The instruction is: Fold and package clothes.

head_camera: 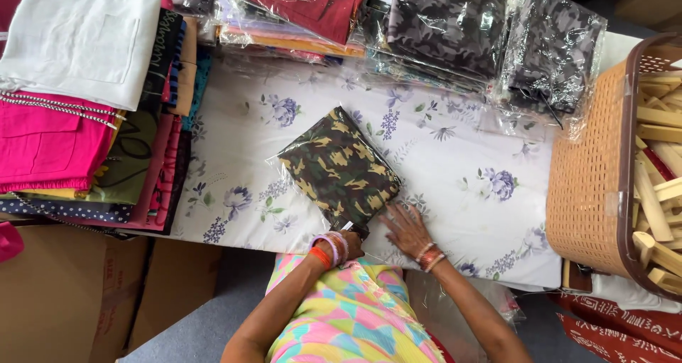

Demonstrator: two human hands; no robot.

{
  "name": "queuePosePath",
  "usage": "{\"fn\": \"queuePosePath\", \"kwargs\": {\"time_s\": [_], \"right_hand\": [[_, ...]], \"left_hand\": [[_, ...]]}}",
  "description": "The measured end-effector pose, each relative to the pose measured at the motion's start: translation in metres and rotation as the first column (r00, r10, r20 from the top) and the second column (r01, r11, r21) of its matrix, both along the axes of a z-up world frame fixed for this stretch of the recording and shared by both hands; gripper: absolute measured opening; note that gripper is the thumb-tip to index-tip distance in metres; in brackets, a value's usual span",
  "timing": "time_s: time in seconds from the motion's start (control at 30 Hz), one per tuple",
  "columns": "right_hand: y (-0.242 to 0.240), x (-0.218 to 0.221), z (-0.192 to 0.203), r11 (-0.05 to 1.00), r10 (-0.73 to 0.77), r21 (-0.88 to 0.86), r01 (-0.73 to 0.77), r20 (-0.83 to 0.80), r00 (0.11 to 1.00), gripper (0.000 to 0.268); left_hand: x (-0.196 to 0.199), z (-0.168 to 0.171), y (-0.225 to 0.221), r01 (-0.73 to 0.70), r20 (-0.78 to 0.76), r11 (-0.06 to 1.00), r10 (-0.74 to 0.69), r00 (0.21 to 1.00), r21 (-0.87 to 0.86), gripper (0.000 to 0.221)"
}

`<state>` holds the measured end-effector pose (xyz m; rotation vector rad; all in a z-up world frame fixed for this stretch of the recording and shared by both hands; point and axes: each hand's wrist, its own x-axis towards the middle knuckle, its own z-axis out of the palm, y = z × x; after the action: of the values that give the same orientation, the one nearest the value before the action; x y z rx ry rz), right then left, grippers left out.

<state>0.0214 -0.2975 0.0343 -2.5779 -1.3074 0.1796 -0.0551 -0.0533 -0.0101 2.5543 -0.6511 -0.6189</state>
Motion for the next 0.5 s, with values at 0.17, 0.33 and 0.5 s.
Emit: {"fn": "queuePosePath", "kwargs": {"time_s": [0.17,0.33,0.5], "right_hand": [[-0.078,0.004,-0.044,0.944,-0.299,0.171,0.284,0.073,0.951,0.028],[-0.046,0.055,-0.021,0.494,-0.714,0.419,0.762,-0.304,0.630,0.021],[-0.014,0.089,-0.006,0.556,-0.558,0.211,0.804,-0.622,0.549,0.051]], "left_hand": [[-0.017,-0.028,0.033,0.255,-0.050,0.966,-0.252,0.966,0.051,0.027],[-0.042,0.030,0.079,-0.445,-0.536,0.874,0.475,0.698,0.195,0.038],[-0.048,-0.075,0.070,-0.953,-0.861,0.231,0.425,0.280,-0.196,0.037]]}}
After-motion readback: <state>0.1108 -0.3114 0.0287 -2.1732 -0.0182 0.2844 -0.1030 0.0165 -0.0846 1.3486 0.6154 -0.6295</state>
